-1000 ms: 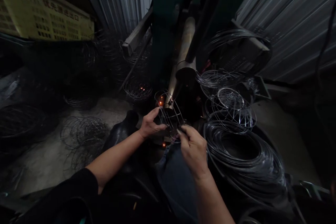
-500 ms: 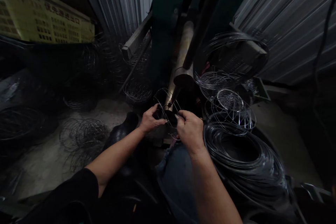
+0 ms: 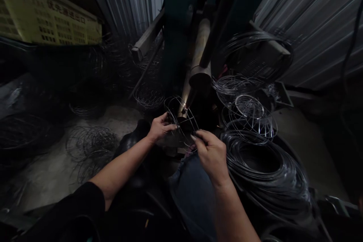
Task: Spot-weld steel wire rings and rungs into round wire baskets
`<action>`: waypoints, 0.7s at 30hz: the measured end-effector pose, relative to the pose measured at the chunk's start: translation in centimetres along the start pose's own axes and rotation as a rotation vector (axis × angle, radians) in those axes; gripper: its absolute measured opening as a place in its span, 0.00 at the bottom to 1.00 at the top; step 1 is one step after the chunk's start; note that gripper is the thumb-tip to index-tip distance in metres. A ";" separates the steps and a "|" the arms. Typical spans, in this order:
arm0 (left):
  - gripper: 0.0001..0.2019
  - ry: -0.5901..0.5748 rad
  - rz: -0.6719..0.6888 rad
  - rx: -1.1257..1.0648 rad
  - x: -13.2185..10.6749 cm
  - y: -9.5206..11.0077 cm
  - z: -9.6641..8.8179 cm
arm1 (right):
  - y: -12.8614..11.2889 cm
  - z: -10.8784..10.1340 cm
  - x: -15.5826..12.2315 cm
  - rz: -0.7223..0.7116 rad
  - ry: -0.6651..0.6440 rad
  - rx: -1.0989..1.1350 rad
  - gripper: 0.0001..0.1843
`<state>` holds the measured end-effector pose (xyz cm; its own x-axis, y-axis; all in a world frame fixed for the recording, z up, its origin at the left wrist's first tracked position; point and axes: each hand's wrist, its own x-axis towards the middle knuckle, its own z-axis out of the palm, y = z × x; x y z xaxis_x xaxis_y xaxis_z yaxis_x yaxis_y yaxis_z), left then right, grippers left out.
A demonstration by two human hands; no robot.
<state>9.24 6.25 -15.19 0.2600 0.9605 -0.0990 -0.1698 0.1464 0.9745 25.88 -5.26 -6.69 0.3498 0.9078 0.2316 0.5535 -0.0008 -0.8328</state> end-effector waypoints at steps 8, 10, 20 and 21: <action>0.19 0.069 -0.092 -0.054 1.5 0.2 0.2 | -2.3 0.3 5.1 0.154 -0.179 0.037 0.14; 0.18 0.066 -0.101 -0.058 1.6 0.2 0.4 | -2.5 0.2 5.8 0.191 -0.206 0.084 0.13; 0.17 0.049 -0.178 -0.015 0.8 1.4 0.3 | -2.5 -1.4 6.4 0.354 -0.418 0.390 0.22; 0.17 0.056 -0.184 -0.006 0.8 1.5 0.3 | -2.4 -1.5 6.4 0.369 -0.425 0.411 0.22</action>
<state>9.47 7.13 -13.77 0.2334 0.9293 -0.2863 -0.1301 0.3217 0.9379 27.88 -0.12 -2.45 0.0878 0.9642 -0.2503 0.0953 -0.2583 -0.9614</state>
